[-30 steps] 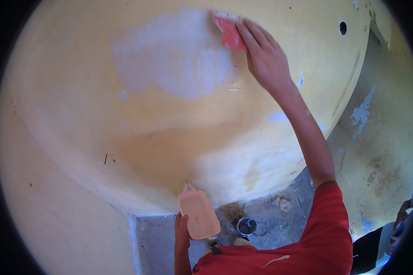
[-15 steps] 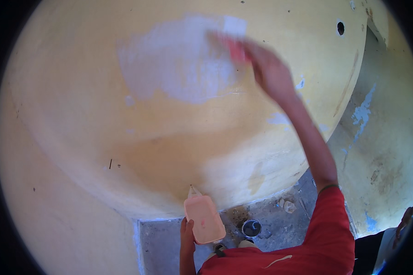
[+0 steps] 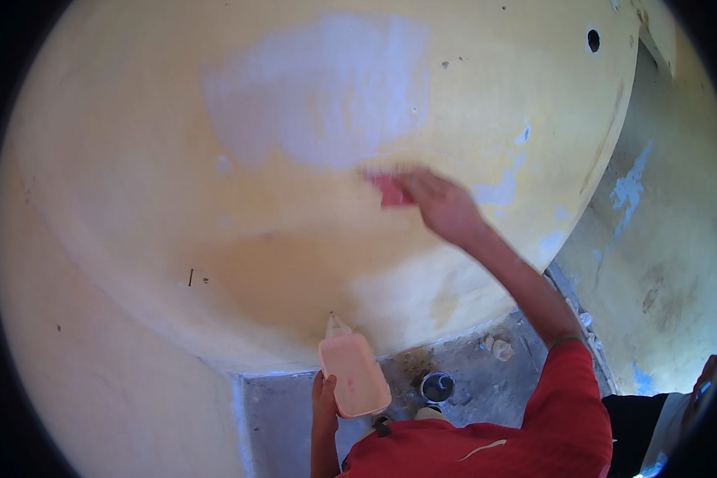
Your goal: The person scoops white plaster from a bucket into a pink container, then uses a red trowel to spread the plaster onto a yellow wall. They repeatedly reload the trowel and smooth the surface in broad strokes, gradually covering a larger area.
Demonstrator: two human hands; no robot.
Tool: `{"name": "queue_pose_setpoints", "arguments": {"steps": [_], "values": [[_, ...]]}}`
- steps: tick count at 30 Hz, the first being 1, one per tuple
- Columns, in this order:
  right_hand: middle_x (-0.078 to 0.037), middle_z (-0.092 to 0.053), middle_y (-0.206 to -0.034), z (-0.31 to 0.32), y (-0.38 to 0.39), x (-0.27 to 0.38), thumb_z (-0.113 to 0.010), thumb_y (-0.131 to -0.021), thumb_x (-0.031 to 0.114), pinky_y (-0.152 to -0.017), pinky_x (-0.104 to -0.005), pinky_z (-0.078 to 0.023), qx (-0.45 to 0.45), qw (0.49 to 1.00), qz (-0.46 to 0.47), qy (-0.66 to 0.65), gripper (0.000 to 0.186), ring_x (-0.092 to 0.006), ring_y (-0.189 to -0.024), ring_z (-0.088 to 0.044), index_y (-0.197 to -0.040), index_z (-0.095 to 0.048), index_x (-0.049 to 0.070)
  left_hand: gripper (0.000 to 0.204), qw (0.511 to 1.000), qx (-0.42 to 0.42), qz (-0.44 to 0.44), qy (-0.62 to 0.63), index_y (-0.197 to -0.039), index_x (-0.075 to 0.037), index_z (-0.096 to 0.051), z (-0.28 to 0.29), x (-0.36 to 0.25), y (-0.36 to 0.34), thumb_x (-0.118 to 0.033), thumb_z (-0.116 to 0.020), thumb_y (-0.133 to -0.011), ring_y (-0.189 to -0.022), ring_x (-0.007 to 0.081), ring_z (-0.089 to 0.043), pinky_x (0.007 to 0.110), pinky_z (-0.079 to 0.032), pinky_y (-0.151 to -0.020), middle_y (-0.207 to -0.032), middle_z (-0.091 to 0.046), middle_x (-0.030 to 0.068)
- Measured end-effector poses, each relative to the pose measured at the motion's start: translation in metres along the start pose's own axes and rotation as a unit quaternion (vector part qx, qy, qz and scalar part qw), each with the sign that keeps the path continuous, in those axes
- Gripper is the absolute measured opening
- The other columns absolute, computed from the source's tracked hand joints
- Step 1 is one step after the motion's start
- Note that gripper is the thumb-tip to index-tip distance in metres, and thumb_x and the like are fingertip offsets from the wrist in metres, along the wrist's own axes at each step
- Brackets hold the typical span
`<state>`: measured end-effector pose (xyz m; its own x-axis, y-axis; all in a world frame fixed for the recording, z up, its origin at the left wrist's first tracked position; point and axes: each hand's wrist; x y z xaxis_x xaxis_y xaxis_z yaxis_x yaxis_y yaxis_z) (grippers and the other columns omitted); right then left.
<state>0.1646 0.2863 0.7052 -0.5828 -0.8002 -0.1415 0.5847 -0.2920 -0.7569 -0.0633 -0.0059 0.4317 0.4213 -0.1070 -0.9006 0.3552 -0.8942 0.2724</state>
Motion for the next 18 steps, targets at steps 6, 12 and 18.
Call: {"name": "queue_pose_setpoints", "arguments": {"steps": [6, 12, 18], "values": [[-0.015, -0.056, -0.136, 0.059, -0.124, -0.021, -0.054, -0.085, -0.001, -0.106, -0.0420, -0.045, -0.147, 0.979, 0.055, 0.129, 0.052, -0.0340, -0.126, -0.053, -0.137, -0.051, 0.004, 0.054, 1.000, 0.015, -0.010, 0.018, -0.140, 0.005, -0.043, 0.003, 0.003, -0.006, -0.027, -0.055, -0.098, -0.110, 0.0241, -0.062, 0.037, -0.052, -0.091, -0.126, -0.059, 0.0163], [-0.016, -0.045, -0.149, -0.063, 0.034, 0.009, -0.054, -0.085, 0.004, -0.112, -0.0466, -0.039, 0.021, 0.989, 0.044, 0.143, 0.061, -0.0343, -0.139, -0.042, -0.145, -0.044, -0.001, 0.056, 0.999, 0.030, -0.012, 0.024, -0.140, 0.005, -0.042, 0.000, 0.010, -0.014, -0.028, -0.056, -0.097, -0.112, 0.0241, -0.061, 0.036, -0.051, -0.092, -0.127, -0.058, 0.0165], [-0.013, -0.062, -0.131, 0.016, -0.050, 0.003, -0.051, -0.088, -0.001, -0.103, -0.0411, -0.049, -0.079, 0.997, -0.018, 0.009, 0.045, -0.0318, -0.119, -0.061, -0.132, -0.056, 0.007, 0.057, 1.000, -0.002, 0.005, 0.003, -0.141, 0.006, -0.041, 0.008, 0.002, 0.000, -0.029, -0.056, -0.097, -0.112, 0.0243, -0.061, 0.037, -0.051, -0.092, -0.127, -0.058, 0.0169]]}}
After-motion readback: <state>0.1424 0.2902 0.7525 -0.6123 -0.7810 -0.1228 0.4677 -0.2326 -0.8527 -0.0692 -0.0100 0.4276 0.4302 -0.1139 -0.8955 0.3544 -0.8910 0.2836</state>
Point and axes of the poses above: each hand's wrist, its own y-axis away from the middle knuckle, its own z-axis out of the back of the hand, x = y × z
